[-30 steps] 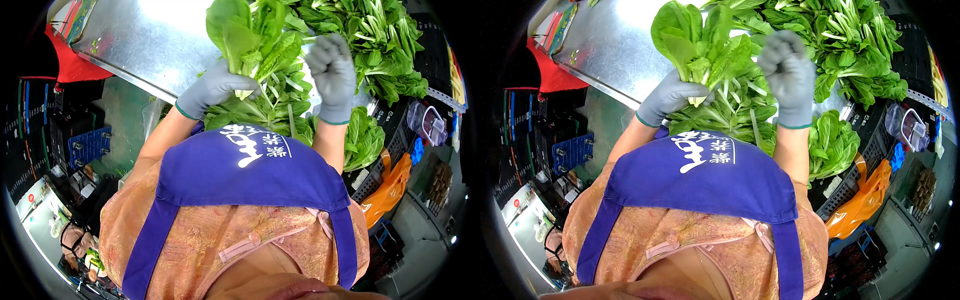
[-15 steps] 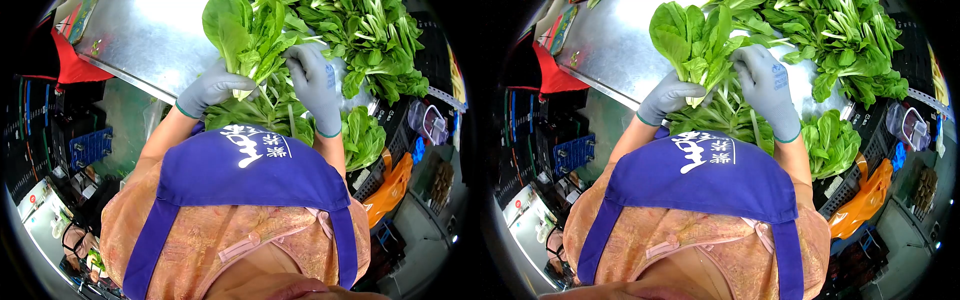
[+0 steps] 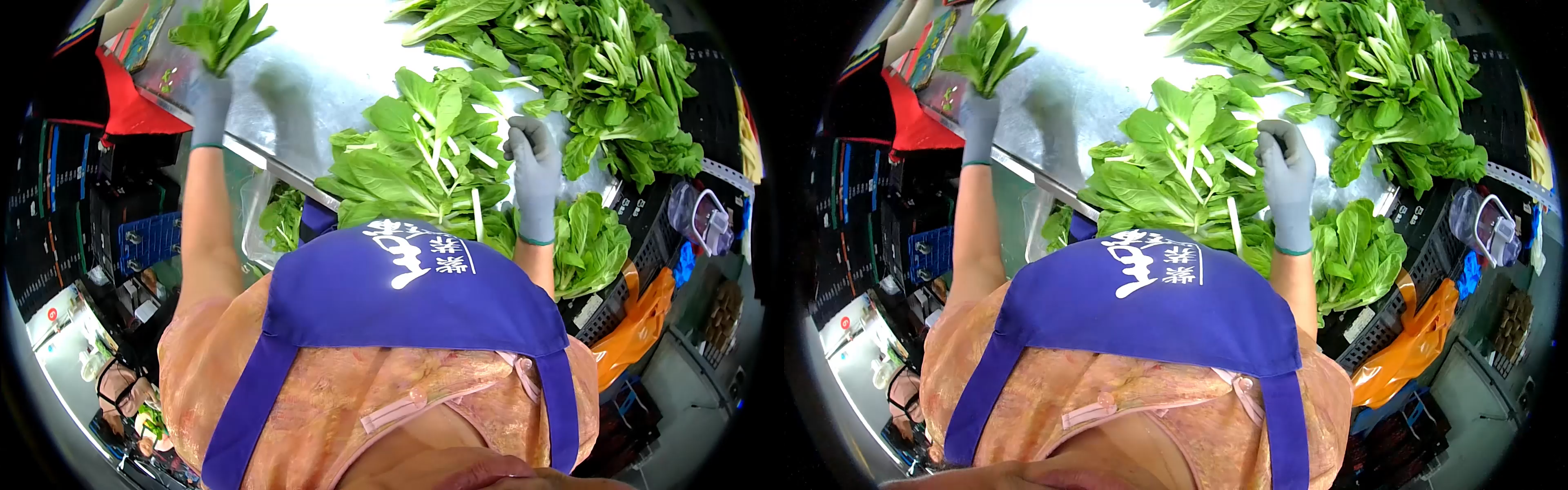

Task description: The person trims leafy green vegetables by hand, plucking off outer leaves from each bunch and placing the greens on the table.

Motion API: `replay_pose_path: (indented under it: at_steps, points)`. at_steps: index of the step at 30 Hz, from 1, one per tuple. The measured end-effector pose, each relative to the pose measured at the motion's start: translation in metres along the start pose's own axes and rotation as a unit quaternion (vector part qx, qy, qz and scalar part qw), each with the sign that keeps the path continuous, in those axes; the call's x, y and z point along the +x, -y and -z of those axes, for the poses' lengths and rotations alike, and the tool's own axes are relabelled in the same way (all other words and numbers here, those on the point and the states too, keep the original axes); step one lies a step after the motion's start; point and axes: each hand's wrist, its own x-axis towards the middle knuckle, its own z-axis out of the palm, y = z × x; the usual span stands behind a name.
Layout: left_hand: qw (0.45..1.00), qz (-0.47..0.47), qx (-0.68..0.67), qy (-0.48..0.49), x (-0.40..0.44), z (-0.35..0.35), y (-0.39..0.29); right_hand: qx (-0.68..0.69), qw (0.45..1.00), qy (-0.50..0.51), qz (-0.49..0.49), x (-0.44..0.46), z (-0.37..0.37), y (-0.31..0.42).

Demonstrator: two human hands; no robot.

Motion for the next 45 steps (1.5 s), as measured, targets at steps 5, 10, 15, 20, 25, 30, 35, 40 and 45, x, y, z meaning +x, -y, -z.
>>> replay_pose_path:
  at_steps: [5,10,15,20,25,30,35,40,45]
  points:
    - [0.96,0.052,0.19,0.201,0.006,-0.039,0.053,-0.364,0.921,0.055,0.129,0.005,0.004,-0.01]
    - [0.954,0.052,0.143,0.258,0.013,-0.033,0.045,-0.401,0.907,0.05,0.114,0.033,0.024,-0.022]
    - [0.996,-0.088,0.017,-0.009,0.011,0.008,-0.041,-0.413,0.872,0.001,0.263,0.1,0.019,-0.035]
    - [0.921,-0.24,-0.294,0.089,-0.029,0.023,-0.188,-0.544,0.8,0.001,0.253,0.129,-0.023,-0.062]
    - [0.841,-0.378,-0.334,0.195,-0.073,0.005,-0.266,-0.487,0.824,0.067,0.28,0.046,-0.033,-0.076]
    - [0.937,-0.265,-0.167,0.157,-0.056,-0.05,-0.279,-0.456,0.858,0.123,0.204,-0.014,-0.031,-0.058]
    - [0.943,-0.22,-0.137,0.21,-0.039,-0.092,-0.268,-0.374,0.908,0.081,0.17,0.005,-0.02,-0.056]
    - [0.935,-0.204,-0.214,0.197,-0.043,-0.09,-0.255,-0.38,0.894,0.024,0.238,0.053,-0.021,-0.031]
    - [0.91,-0.274,-0.22,0.222,-0.085,-0.046,-0.282,-0.4,0.893,0.068,0.196,0.09,-0.048,-0.054]
